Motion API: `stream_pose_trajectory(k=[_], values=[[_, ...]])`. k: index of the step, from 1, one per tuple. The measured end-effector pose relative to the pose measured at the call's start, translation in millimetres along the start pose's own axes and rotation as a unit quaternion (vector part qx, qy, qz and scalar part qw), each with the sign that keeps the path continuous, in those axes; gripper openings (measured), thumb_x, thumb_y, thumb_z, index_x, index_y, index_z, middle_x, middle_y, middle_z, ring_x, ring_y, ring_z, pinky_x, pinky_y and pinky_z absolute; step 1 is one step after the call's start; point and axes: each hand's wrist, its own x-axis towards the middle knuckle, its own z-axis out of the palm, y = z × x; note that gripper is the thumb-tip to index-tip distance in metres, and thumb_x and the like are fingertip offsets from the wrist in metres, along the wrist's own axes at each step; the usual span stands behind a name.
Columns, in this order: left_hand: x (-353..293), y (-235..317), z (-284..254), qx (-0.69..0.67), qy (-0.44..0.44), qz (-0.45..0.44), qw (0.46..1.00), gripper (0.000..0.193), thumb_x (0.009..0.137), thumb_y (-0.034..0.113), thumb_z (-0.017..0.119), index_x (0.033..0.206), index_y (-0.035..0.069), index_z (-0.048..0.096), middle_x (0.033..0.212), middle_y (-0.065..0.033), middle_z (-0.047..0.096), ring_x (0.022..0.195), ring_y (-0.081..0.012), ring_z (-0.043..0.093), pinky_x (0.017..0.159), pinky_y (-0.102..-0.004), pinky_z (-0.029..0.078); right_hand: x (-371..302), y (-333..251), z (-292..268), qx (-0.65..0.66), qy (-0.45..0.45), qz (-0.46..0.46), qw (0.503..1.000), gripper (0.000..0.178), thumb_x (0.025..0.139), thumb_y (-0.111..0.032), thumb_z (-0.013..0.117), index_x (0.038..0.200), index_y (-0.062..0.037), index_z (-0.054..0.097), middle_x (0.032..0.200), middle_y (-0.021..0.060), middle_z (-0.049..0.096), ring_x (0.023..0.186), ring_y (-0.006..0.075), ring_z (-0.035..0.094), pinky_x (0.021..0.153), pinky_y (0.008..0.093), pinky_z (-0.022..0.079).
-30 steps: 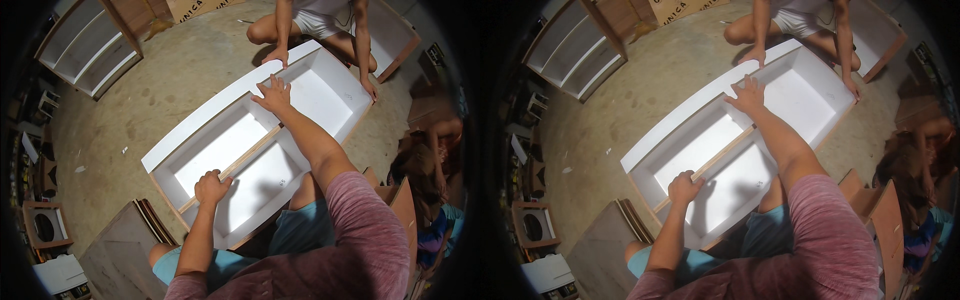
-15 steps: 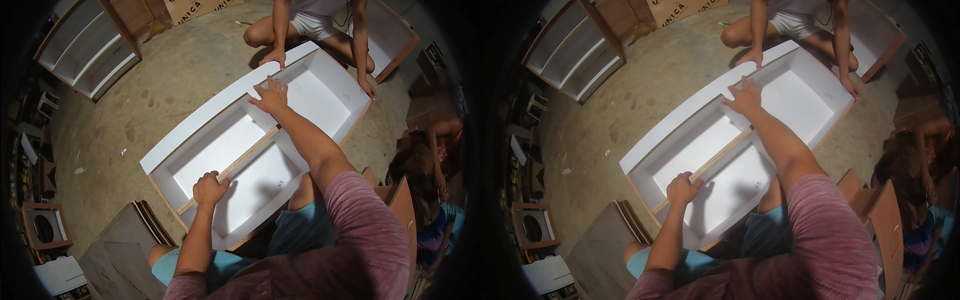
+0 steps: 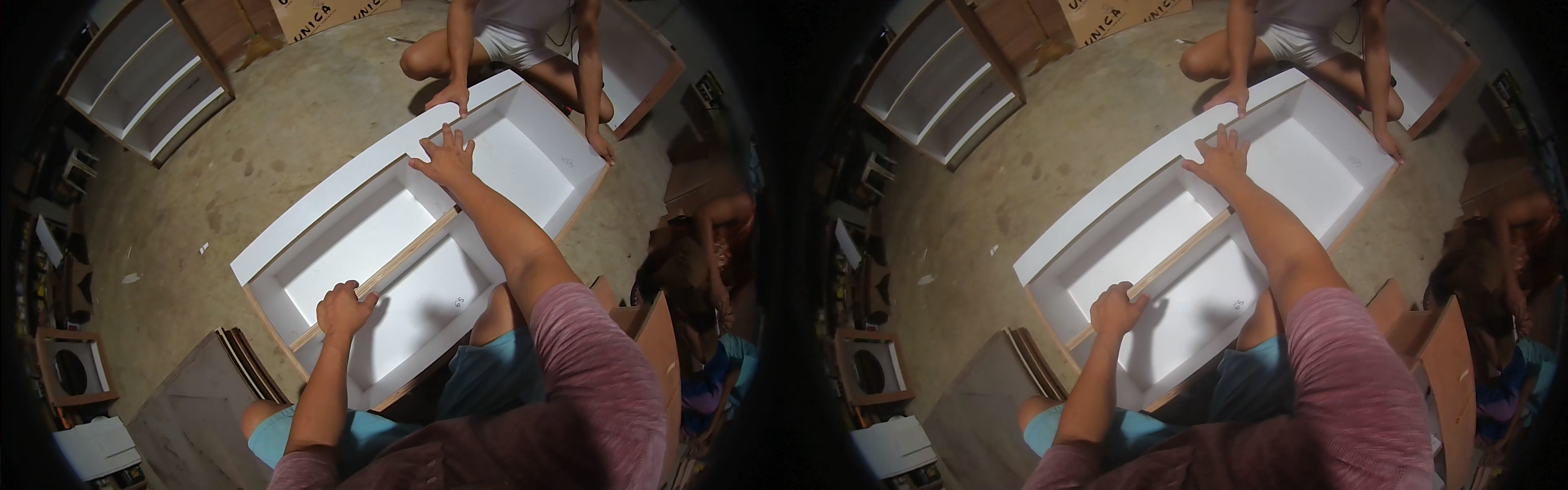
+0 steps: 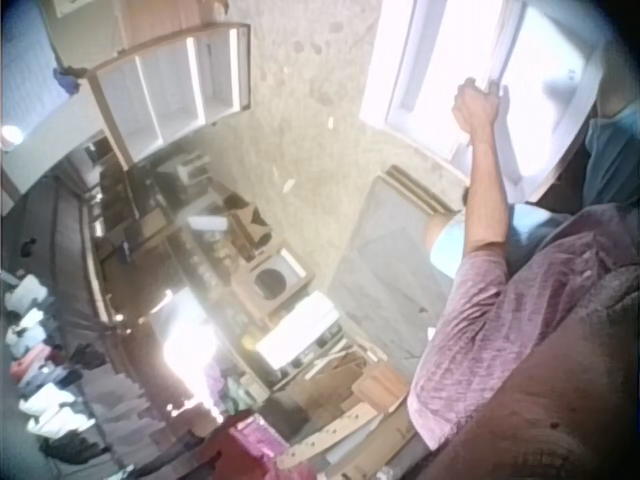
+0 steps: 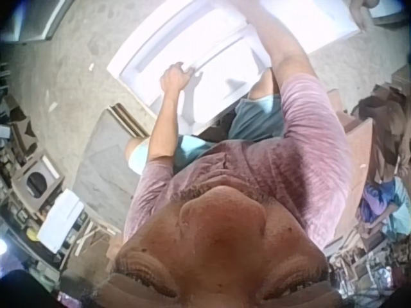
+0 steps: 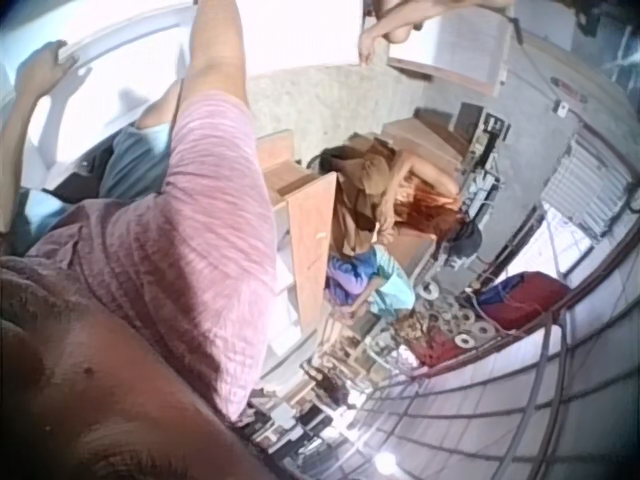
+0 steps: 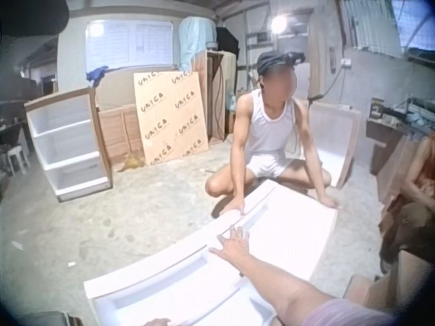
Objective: The person sits on the floor in a workshop and applies a yellow liquid from a bottle onto the edge of a wooden cabinet frame. They then pick up a long white strip and fit it into the edge of the cabinet, pressing it down to secure it.
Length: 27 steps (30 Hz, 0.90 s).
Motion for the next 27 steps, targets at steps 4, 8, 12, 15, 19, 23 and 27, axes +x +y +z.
stream_pose_trajectory(k=[4,8,12,15,19,23,27], values=[[1,5,-4,0.004,-0.023,-0.014,1.0,0.056,0.085,0.057,0.067,0.115,0.011,0.074,0.11,-0.0124,0.073,0.102,-0.0292,0.069,0.085,-0.0423,0.055,1,-6,12,0.012,-0.001,-0.035,0.999,0.074,0.085,-0.075,0.059,0.143,-0.0293,0.061,0.166,0.0201,0.025,0.151,0.0421,0.022,0.117,0.0631,0.02],[0,3,-2,0.002,-0.014,-0.011,1.0,0.056,0.085,0.057,0.067,0.115,0.01,0.074,0.111,-0.0123,0.073,0.103,-0.0287,0.069,0.086,-0.0419,0.054,1,1,16,0.019,0.023,-0.025,0.999,0.077,0.084,-0.076,0.06,0.143,-0.027,0.06,0.166,0.0206,0.023,0.151,0.0427,0.022,0.117,0.0635,0.02],[-3,2,-2,0.005,-0.008,-0.02,1.0,0.056,0.085,0.057,0.067,0.113,0.01,0.075,0.11,-0.0116,0.073,0.104,-0.0284,0.069,0.086,-0.0423,0.054,-3,-12,14,0.002,-0.003,-0.062,0.998,0.077,0.083,-0.077,0.06,0.145,-0.032,0.058,0.167,0.0208,0.022,0.151,0.0434,0.022,0.118,0.0643,0.02],[-1,3,-5,-0.001,-0.025,-0.017,1.0,0.056,0.085,0.057,0.067,0.113,0.01,0.075,0.109,-0.0112,0.073,0.104,-0.0285,0.068,0.086,-0.0428,0.054,-2,-5,13,0.016,0.0,-0.039,0.999,0.074,0.083,-0.076,0.061,0.145,-0.0338,0.058,0.167,0.021,0.022,0.151,0.0438,0.022,0.118,0.0644,0.02],[0,5,-4,0.012,-0.013,-0.016,1.0,0.055,0.084,0.057,0.067,0.112,0.01,0.075,0.108,-0.0112,0.073,0.103,-0.0289,0.068,0.085,-0.0429,0.053,-6,-15,25,0.026,0.004,-0.12,0.992,0.067,0.084,-0.07,0.064,0.142,-0.0361,0.06,0.166,0.0226,0.022,0.15,0.0444,0.022,0.116,0.0662,0.021],[0,3,0,0.011,0.0,-0.006,1.0,0.055,0.084,0.056,0.066,0.112,0.01,0.075,0.108,-0.0118,0.073,0.102,-0.0292,0.069,0.085,-0.043,0.054,1,-11,37,0.08,0.028,-0.158,0.984,0.07,0.087,-0.068,0.063,0.148,-0.0346,0.053,0.167,0.0235,0.018,0.152,0.0458,0.019,0.117,0.0672,0.018],[0,3,-2,0.011,-0.004,-0.009,1.0,0.055,0.084,0.056,0.066,0.113,0.01,0.075,0.107,-0.0128,0.073,0.102,-0.0295,0.069,0.085,-0.0433,0.054,3,-3,30,0.04,-0.019,-0.047,0.998,0.074,0.089,-0.065,0.062,0.155,-0.0353,0.045,0.169,0.0232,0.013,0.155,0.0459,0.011,0.12,0.0673,0.012]])
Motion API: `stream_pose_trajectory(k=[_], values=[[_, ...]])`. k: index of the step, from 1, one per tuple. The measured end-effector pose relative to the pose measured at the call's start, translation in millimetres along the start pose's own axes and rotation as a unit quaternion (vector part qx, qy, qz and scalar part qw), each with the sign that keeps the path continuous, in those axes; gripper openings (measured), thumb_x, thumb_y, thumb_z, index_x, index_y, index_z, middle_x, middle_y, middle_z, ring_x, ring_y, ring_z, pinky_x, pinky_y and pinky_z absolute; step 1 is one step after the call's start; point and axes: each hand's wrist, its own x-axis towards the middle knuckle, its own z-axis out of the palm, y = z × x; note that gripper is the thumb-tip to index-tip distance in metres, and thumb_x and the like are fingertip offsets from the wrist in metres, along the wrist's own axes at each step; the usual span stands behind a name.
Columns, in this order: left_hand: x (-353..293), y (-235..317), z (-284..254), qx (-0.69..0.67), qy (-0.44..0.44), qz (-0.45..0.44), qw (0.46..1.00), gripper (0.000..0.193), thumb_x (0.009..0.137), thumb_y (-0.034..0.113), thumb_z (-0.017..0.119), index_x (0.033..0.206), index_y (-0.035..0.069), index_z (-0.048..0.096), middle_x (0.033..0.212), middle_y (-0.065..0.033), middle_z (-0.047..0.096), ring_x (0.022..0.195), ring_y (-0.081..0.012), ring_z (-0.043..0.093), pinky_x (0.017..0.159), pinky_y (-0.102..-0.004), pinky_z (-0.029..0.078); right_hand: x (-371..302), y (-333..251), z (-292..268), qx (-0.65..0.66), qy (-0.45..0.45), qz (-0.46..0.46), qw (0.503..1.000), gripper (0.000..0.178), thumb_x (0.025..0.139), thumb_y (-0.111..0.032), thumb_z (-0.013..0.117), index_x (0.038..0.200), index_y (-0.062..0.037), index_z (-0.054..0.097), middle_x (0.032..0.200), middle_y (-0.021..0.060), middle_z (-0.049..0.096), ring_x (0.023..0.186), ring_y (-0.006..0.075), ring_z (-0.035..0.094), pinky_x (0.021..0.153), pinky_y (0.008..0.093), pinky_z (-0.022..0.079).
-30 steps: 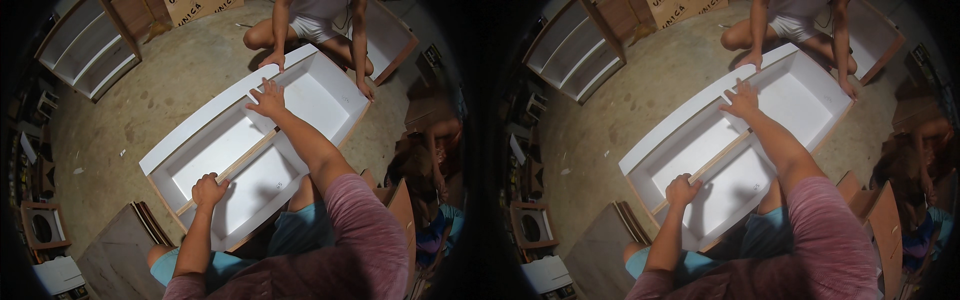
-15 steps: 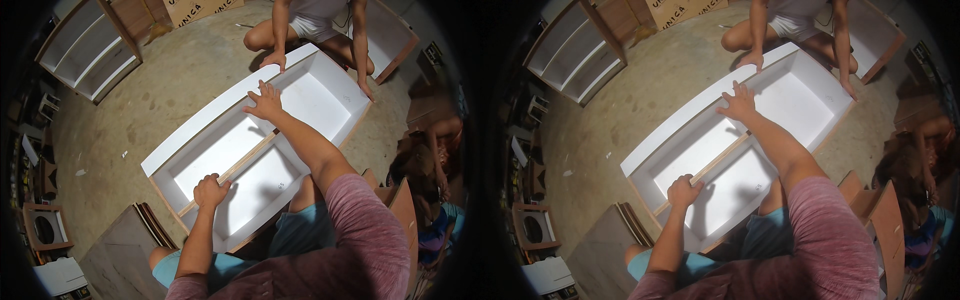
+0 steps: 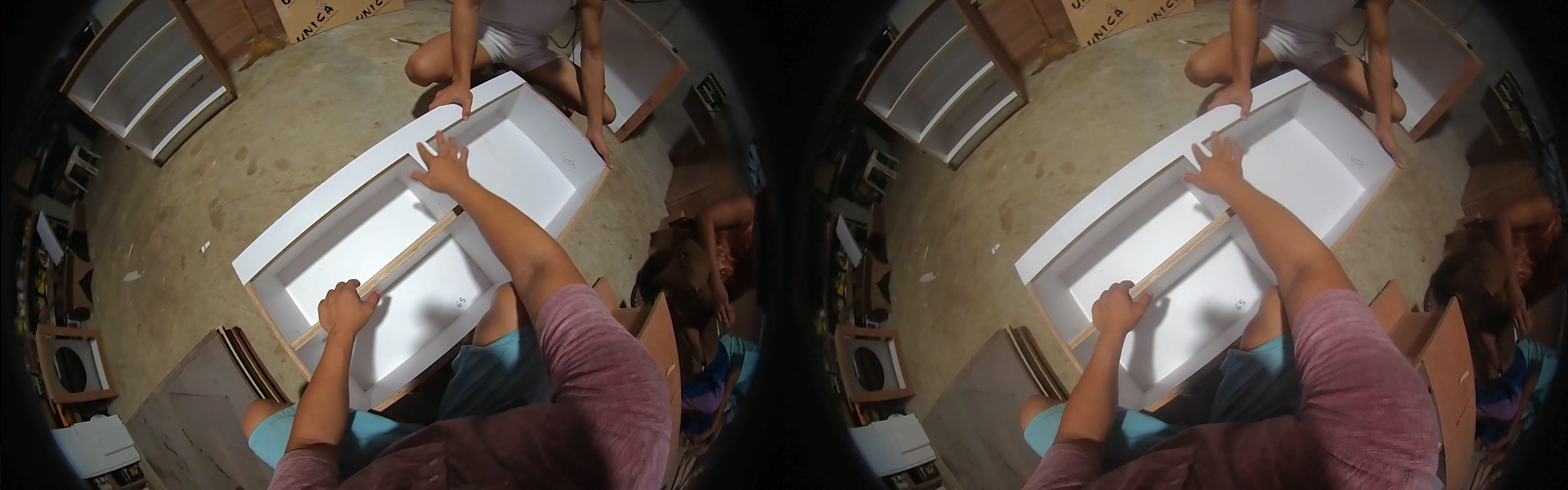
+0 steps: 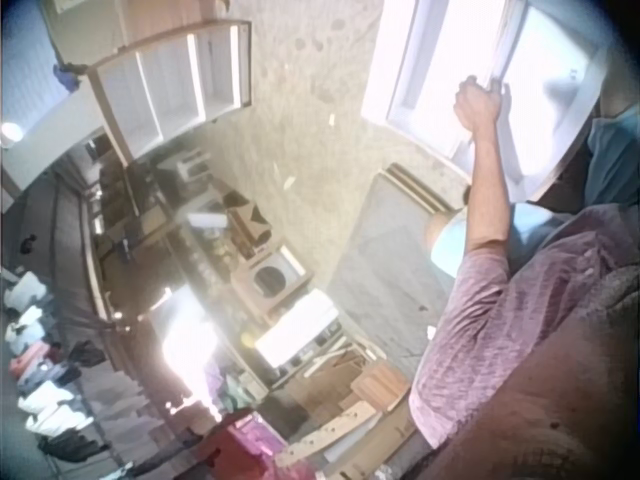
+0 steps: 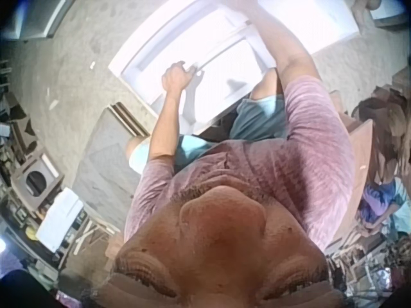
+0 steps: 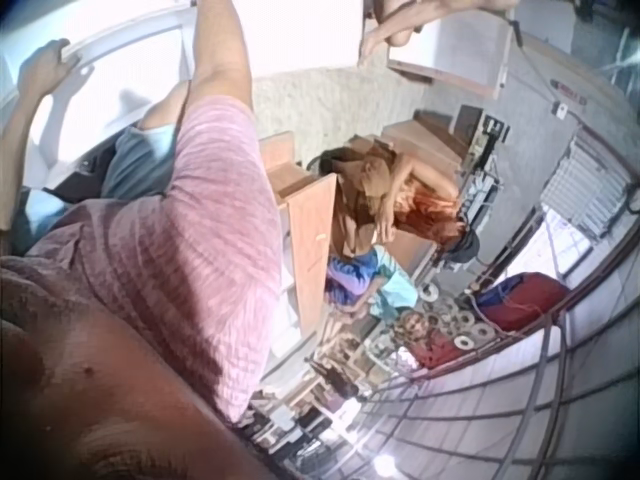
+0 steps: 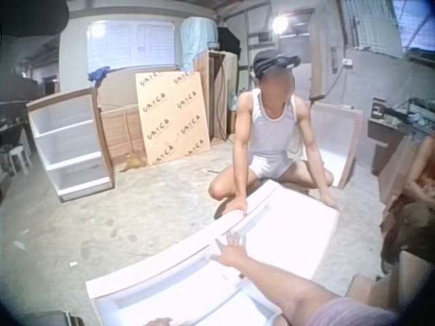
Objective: The person sits on the floor in a workshop and applies a yellow liquid from a bottle onto the edge of a wooden cabinet frame. They then pick up a long white strip and fit it into the edge of the cabinet, pressing it down to secure it.
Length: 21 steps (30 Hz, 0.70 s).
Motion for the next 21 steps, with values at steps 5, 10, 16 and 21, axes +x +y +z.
stream_pose_trajectory(k=[5,10,16,21], values=[[0,-2,0,0.0,-0.009,-0.01,1.0,0.056,0.085,0.057,0.066,0.113,0.01,0.075,0.108,-0.0128,0.073,0.102,-0.0299,0.069,0.086,-0.0437,0.054,-7,-10,-13,-0.007,-0.022,-0.121,0.992,0.078,0.088,-0.068,0.061,0.156,-0.035,0.043,0.17,0.0222,0.012,0.156,0.0447,0.011,0.121,0.066,0.01],[0,4,-4,0.008,-0.009,-0.012,1.0,0.054,0.085,0.055,0.068,0.118,0.012,0.074,0.108,-0.0107,0.075,0.104,-0.0297,0.07,0.089,-0.0439,0.054,-3,4,9,-0.034,-0.007,-0.075,0.997,0.074,0.089,-0.068,0.06,0.153,-0.034,0.048,0.17,0.0212,0.014,0.155,0.0462,0.011,0.121,0.0656,0.011],[2,5,-5,0.006,-0.014,-0.013,1.0,0.055,0.085,0.055,0.068,0.119,0.012,0.074,0.107,-0.0111,0.075,0.104,-0.0302,0.07,0.089,-0.044,0.054,2,7,-3,0.065,0.047,-0.087,0.993,0.062,0.086,-0.054,0.069,0.141,-0.0275,0.06,0.155,0.02,0.036,0.146,0.0408,0.03,0.114,0.06,0.026],[1,-2,0,0.001,0.012,-0.001,1.0,0.054,0.084,0.057,0.068,0.111,0.01,0.075,0.106,-0.013,0.073,0.1,-0.0306,0.07,0.083,-0.044,0.054,-1,6,-5,0.094,0.047,-0.003,0.994,0.047,0.083,-0.04,0.074,0.122,-0.0153,0.067,0.109,0.0161,0.064,0.106,0.0357,0.064,0.089,0.0513,0.051]])
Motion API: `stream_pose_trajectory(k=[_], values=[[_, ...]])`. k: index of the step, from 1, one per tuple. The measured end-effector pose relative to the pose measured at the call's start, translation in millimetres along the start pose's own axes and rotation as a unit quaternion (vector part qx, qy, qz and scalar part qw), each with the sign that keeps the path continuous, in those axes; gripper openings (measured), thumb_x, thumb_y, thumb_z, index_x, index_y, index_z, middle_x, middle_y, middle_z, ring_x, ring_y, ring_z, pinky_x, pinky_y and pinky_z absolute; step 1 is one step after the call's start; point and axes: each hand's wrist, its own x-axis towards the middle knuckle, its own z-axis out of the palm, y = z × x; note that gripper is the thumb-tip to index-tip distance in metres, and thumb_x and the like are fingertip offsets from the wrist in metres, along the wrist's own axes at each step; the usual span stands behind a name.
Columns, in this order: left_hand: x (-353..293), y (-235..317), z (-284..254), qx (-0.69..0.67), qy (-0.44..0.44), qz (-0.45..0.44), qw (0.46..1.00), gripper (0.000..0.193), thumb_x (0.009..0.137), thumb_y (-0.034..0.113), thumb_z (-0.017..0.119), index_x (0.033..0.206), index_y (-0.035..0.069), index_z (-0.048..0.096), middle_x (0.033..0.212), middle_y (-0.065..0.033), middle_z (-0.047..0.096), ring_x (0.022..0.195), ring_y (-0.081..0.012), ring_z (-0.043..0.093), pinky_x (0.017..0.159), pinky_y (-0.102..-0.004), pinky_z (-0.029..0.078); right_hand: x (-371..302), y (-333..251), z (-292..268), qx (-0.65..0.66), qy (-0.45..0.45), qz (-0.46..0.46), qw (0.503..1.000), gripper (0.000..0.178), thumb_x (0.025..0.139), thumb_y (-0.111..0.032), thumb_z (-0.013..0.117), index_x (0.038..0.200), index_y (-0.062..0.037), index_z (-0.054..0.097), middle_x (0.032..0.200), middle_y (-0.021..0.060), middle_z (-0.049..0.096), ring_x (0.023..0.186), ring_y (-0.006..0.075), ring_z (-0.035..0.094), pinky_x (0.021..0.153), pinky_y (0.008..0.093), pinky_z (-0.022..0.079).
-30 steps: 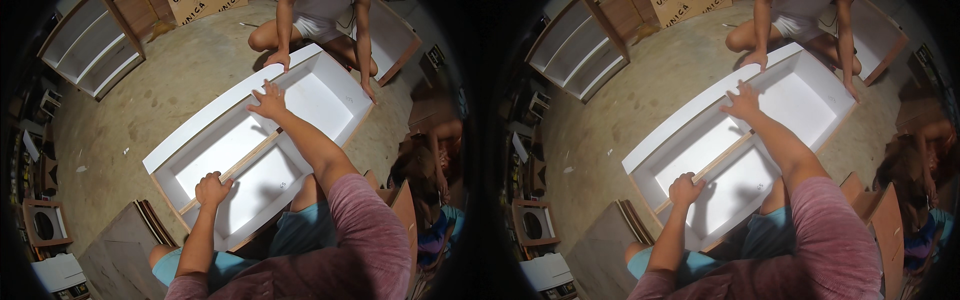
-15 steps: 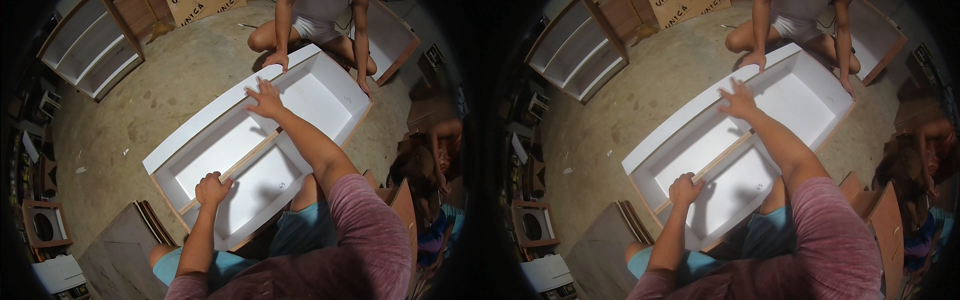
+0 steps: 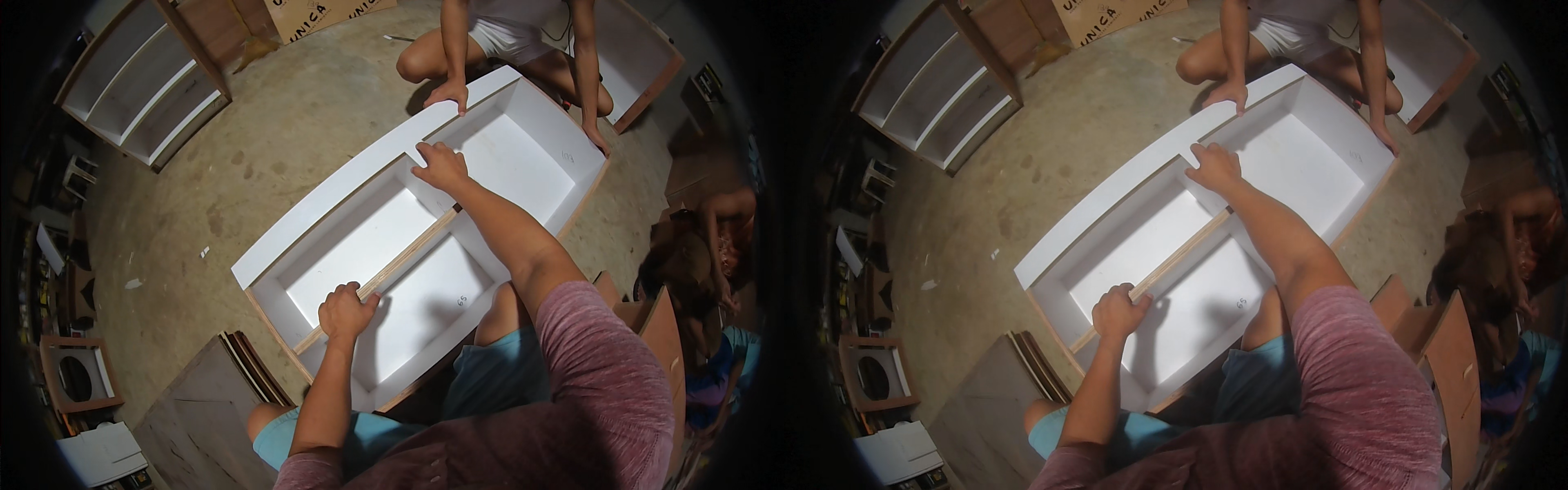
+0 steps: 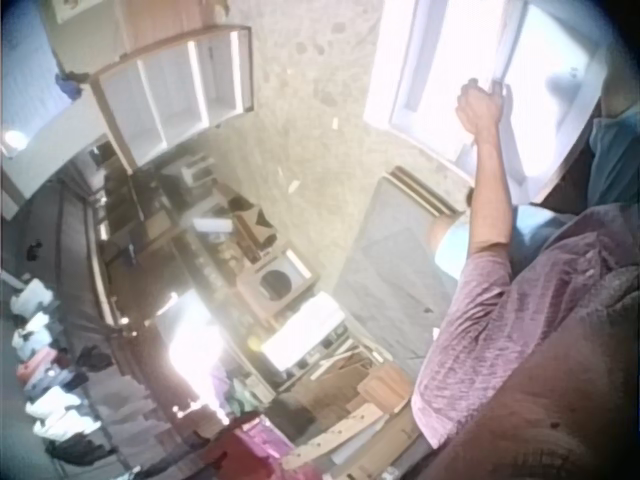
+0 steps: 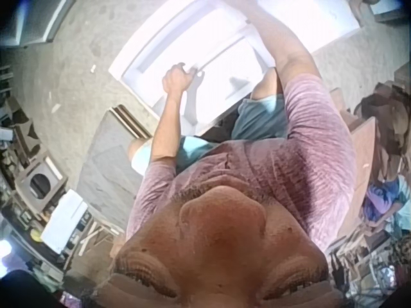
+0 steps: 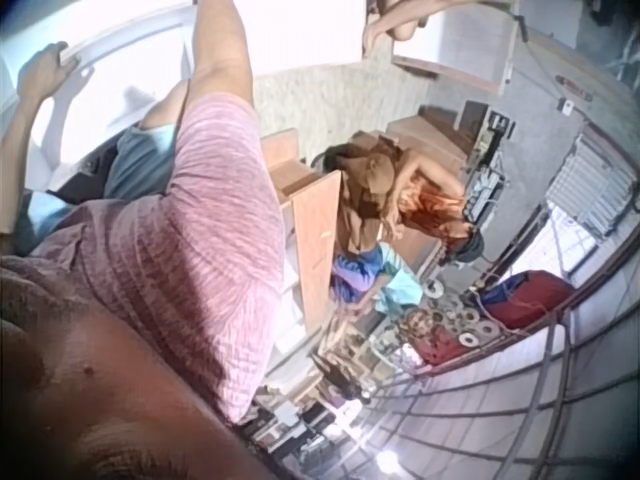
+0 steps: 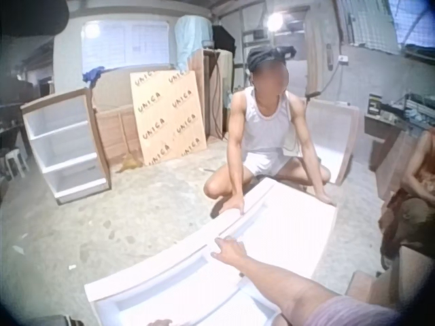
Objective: The person sits on the floor in a workshop and applies a yellow liquid from a bottle onto the edge of a wooden cabinet frame. They then pick up a long white strip and fit it into the edge of the cabinet, pressing it down to secure it.
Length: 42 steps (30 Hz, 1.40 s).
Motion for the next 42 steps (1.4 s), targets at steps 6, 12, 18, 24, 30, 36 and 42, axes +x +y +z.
stream_pose_trajectory(k=[6,12,18,24,30,36,42], values=[[-1,3,-1,0.003,-0.032,-0.016,0.999,0.056,0.085,0.056,0.069,0.121,0.012,0.073,0.109,-0.0122,0.074,0.103,-0.0306,0.07,0.088,-0.0437,0.055,3,15,24,0.035,0.048,-0.044,0.997,0.037,0.086,-0.03,0.072,0.118,-0.0115,0.069,0.099,0.019,0.064,0.093,0.0394,0.066,0.084,0.0489,0.055],[-1,3,-1,0.001,-0.034,-0.014,0.999,0.057,0.084,0.056,0.069,0.121,0.012,0.073,0.111,-0.0127,0.074,0.105,-0.0305,0.07,0.088,-0.0439,0.055,7,16,27,0.044,0.031,-0.038,0.998,0.036,0.087,-0.028,0.072,0.119,-0.0101,0.069,0.101,0.0197,0.064,0.096,0.0392,0.066,0.085,0.0488,0.055],[-2,2,-2,-0.009,-0.015,-0.005,1.0,0.057,0.084,0.055,0.071,0.122,0.012,0.073,0.112,-0.0124,0.074,0.106,-0.0304,0.07,0.09,-0.0434,0.055,3,13,14,0.041,0.015,-0.022,0.999,0.046,0.086,-0.035,0.074,0.123,-0.0081,0.067,0.104,0.0192,0.064,0.102,0.0385,0.066,0.089,0.0475,0.054],[-3,2,-6,-0.001,-0.023,-0.001,1.0,0.058,0.084,0.056,0.07,0.122,0.012,0.072,0.112,-0.0117,0.074,0.106,-0.0297,0.07,0.09,-0.0432,0.054,-2,11,2,0.032,0.01,0.0,0.999,0.055,0.085,-0.04,0.075,0.125,-0.0031,0.066,0.113,0.0186,0.064,0.113,0.0348,0.062,0.096,0.0466,0.052],[-2,7,-8,-0.007,-0.046,-0.015,0.999,0.057,0.084,0.055,0.069,0.12,0.011,0.073,0.11,-0.011,0.075,0.106,-0.0301,0.07,0.09,-0.0436,0.054,5,19,14,0.03,0.011,-0.028,0.999,0.047,0.086,-0.039,0.075,0.113,-0.0013,0.07,0.112,0.0207,0.064,0.106,0.0375,0.064,0.092,0.0475,0.053],[-2,0,-5,0.003,-0.016,-0.005,1.0,0.052,0.085,0.055,0.068,0.112,0.01,0.075,0.104,-0.012,0.073,0.101,-0.0305,0.069,0.086,-0.0446,0.054,-4,12,-22,-0.006,0.036,-0.102,0.994,0.052,0.087,-0.04,0.075,0.121,-0.0016,0.068,0.121,0.0244,0.067,0.113,0.0409,0.064,0.098,0.0466,0.051],[0,-1,-2,0.001,-0.017,0.007,1.0,0.052,0.085,0.056,0.067,0.109,0.009,0.074,0.106,-0.0117,0.073,0.098,-0.0296,0.07,0.083,-0.0445,0.055,-15,68,-70,0.106,0.014,0.004,0.994,0.061,0.085,-0.038,0.078,0.132,-0.0033,0.061,0.13,0.0242,0.064,0.121,0.0408,0.061,0.105,0.0453,0.047]])
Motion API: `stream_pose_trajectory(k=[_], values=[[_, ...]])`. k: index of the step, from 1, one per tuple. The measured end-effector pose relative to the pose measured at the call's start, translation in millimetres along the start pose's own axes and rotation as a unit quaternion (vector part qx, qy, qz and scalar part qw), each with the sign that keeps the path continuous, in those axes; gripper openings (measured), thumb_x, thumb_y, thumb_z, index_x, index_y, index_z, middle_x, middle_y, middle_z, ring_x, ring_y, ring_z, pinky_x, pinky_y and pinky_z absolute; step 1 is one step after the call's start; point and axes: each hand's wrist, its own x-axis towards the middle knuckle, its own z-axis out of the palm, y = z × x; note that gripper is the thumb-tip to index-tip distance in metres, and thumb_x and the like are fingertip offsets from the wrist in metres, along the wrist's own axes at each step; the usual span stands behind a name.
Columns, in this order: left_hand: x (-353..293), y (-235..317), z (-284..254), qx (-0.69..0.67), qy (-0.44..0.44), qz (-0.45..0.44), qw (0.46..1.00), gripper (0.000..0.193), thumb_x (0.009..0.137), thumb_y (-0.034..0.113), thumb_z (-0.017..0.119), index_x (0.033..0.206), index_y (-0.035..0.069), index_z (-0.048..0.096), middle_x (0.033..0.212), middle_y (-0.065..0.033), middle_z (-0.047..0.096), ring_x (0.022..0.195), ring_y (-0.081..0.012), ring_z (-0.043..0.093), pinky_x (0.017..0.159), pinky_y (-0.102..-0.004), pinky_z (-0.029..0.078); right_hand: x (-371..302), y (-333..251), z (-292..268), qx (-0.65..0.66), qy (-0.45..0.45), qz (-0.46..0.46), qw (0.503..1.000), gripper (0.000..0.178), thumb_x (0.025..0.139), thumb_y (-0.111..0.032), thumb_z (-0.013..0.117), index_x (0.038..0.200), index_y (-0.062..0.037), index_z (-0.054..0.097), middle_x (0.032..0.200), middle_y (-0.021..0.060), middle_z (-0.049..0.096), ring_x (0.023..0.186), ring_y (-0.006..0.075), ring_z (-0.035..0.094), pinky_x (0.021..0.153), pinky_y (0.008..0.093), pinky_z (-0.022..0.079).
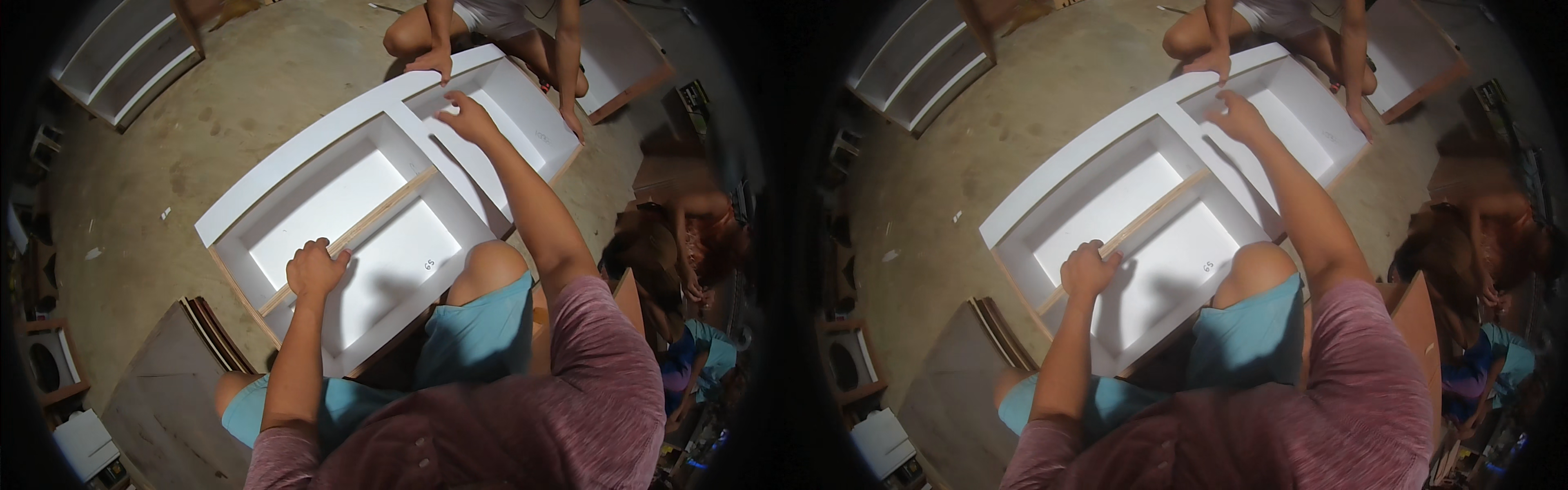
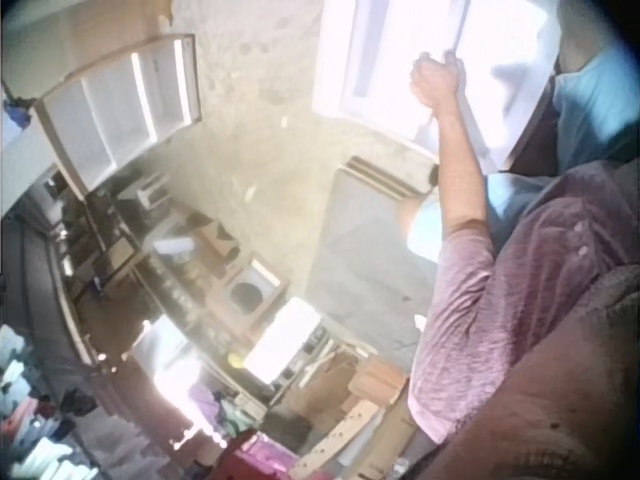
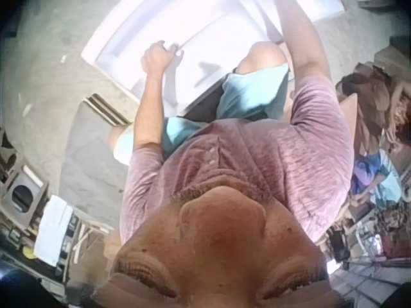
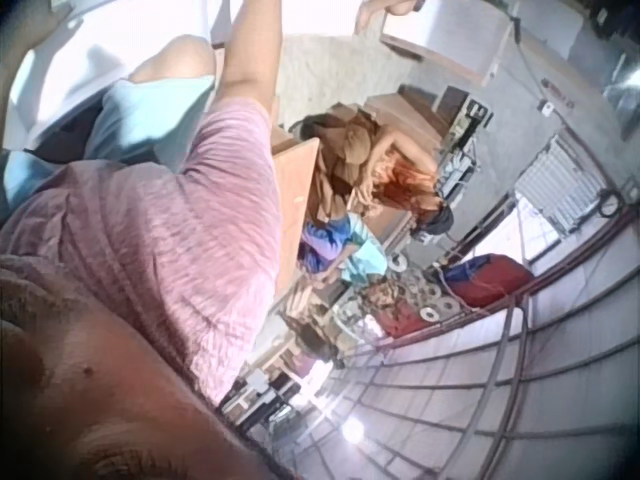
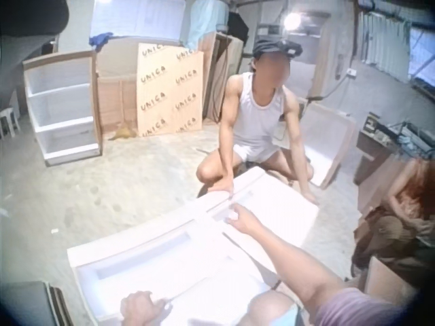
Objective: The person sits on the floor in a workshop and applies a yellow liquid from a bottle onto the edge of a wooden cabinet frame. They then pick up a long white strip and fit it into the edge of the cabinet, pressing it down to secure it.
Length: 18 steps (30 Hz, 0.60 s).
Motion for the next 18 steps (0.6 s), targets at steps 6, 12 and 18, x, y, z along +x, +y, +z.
stream_pose_trajectory(k=[6,12,18], values=[[-1,3,2,-0.008,0.012,0.006,1.0,0.053,0.086,0.054,0.068,0.115,0.009,0.073,0.109,-0.0118,0.073,0.101,-0.0302,0.07,0.086,-0.0437,0.055,-154,11,-32,-0.088,-0.047,0.029,0.995,0.062,0.078,-0.036,0.079,0.131,-0.0098,0.061,0.134,0.0204,0.058,0.121,0.0388,0.059,0.104,0.0438,0.048],[2,-4,8,0.003,0.018,0.015,1.0,0.056,0.086,0.053,0.069,0.12,0.009,0.072,0.112,-0.0119,0.073,0.102,-0.0305,0.069,0.087,-0.0441,0.055,-220,24,-12,-0.112,-0.059,0.098,0.987,0.062,0.078,-0.039,0.075,0.135,-0.0167,0.06,0.133,0.0197,0.058,0.121,0.0392,0.059,0.101,0.0486,0.049],[0,-3,13,0.028,0.045,0.033,0.998,0.057,0.085,0.051,0.071,0.123,0.009,0.071,0.111,-0.0108,0.073,0.101,-0.03,0.069,0.085,-0.0437,0.055,-230,32,-19,-0.141,-0.038,0.042,0.988,0.06,0.082,-0.038,0.075,0.135,-0.0147,0.062,0.131,0.0172,0.062,0.118,0.0368,0.061,0.099,0.0472,0.049]])
